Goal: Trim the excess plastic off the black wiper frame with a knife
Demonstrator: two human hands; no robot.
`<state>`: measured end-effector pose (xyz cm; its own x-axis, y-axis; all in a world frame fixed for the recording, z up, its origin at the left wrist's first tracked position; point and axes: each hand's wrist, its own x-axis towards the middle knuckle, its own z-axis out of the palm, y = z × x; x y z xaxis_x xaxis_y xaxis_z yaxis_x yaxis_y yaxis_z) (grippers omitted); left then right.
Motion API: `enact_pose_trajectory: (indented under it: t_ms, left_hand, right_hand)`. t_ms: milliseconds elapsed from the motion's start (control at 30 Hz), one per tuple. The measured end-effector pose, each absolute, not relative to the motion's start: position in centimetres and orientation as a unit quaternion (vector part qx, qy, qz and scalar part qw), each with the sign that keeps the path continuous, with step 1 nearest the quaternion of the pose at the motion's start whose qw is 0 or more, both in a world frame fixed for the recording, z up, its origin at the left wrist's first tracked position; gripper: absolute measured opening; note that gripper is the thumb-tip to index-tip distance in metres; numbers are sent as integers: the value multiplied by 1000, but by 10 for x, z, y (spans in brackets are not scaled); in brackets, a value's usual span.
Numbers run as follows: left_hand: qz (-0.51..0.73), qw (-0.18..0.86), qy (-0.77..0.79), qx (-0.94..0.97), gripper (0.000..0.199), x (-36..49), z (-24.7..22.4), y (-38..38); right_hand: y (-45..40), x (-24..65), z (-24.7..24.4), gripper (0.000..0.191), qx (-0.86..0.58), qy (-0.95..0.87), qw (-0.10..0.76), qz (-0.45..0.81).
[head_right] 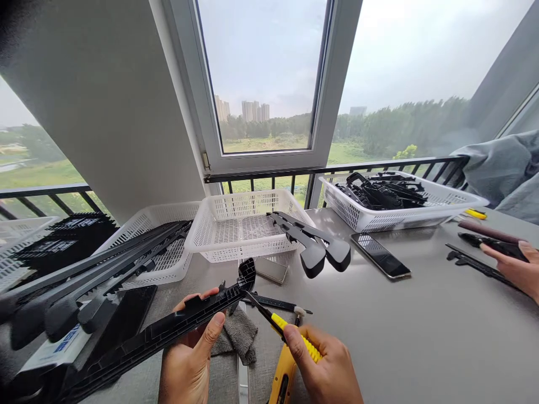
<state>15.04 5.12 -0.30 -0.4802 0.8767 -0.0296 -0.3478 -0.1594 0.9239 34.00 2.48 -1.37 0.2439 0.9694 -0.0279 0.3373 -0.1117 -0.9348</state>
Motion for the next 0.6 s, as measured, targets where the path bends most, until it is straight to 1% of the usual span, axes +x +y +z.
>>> enact_pose_trajectory:
  t_ms: [100, 367, 600]
  left_hand:
    - [715, 430, 483, 266, 52, 153, -3, 51]
    - [719, 427, 482, 264, 55, 152, -6, 52]
    - [716, 416, 491, 271, 60, 147, -14, 55]
  right_hand:
    - [25, 341, -16, 69, -656, -498, 451, 345]
    - [27, 340, -22, 71, -655, -501, 441, 353]
    - [29, 348, -30, 67, -668, -480, 443, 355]
